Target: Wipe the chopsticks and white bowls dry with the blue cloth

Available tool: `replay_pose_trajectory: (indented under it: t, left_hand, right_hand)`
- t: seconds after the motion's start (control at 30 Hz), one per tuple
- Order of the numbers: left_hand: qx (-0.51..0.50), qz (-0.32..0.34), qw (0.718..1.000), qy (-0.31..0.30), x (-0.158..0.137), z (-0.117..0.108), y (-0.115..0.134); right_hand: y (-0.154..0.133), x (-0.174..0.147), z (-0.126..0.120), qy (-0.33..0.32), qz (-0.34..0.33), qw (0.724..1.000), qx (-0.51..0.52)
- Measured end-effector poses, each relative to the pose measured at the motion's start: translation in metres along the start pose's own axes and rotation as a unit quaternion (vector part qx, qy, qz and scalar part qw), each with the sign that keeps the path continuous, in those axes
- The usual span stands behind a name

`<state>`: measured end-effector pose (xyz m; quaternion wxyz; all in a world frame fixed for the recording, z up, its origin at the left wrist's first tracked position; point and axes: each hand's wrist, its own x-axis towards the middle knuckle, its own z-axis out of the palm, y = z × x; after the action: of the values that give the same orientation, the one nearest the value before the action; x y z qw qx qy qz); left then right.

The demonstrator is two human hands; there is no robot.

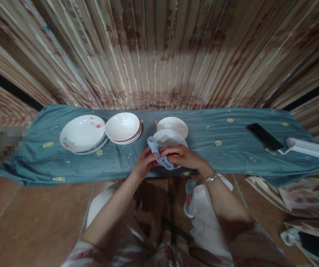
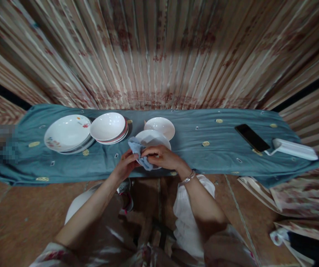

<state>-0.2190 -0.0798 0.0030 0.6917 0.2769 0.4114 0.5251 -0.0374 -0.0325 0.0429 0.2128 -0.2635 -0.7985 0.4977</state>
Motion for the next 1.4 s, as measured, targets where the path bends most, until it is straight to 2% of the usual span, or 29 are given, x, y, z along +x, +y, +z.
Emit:
replay_pose_trajectory:
  t: [0.1, 0.2, 0.33, 0.43, 0.53, 0.67, 0.83, 0.93, 1.2, 1.4]
  left_hand:
    - [0.006, 0.004, 1.0, 0.002, -0.001, 0.0, 0.003]
    - [0.011, 0.005, 1.0, 0.013, -0.001, 0.001, 0.004]
    - [0.016, 0.004, 1.0, 0.025, -0.001, 0.002, 0.003]
    - [0.019, 0.001, 0.999, 0.026, 0.0, 0.003, 0.001]
    - [0.016, -0.006, 1.0, 0.023, 0.001, 0.003, -0.001]
    - [0.002, -0.006, 1.0, 0.018, 0.002, 0.004, -0.003]
    - [0.0, -0.007, 1.0, 0.017, 0.0, 0.004, -0.003]
    - [0.003, -0.008, 1.0, 0.016, -0.001, 0.005, -0.003]
    - [0.038, -0.039, 0.998, 0.004, -0.006, 0.009, -0.005]
    - [0.032, -0.017, 0.999, 0.0, -0.004, 0.007, -0.005]
  right_hand:
    - [-0.004, -0.005, -0.003, -0.018, 0.035, 0.996, -0.075]
    - [-0.008, -0.009, -0.003, -0.012, 0.053, 0.98, -0.194]
    - [-0.009, -0.012, 0.004, 0.032, 0.084, 0.931, -0.354]
    - [-0.007, -0.01, 0.01, 0.075, 0.09, 0.898, -0.423]
    - [-0.002, -0.007, 0.013, 0.124, 0.081, 0.891, -0.43]
    - [0.003, -0.002, 0.014, 0.179, 0.033, 0.908, -0.377]
    - [0.0, 0.001, 0.019, 0.176, -0.032, 0.935, -0.305]
    - [-0.004, 0.002, 0.022, 0.167, -0.048, 0.941, -0.289]
    - [0.004, 0.006, 0.015, 0.207, -0.02, 0.911, -0.356]
    - [0.008, 0.006, 0.014, 0.22, -0.016, 0.893, -0.392]
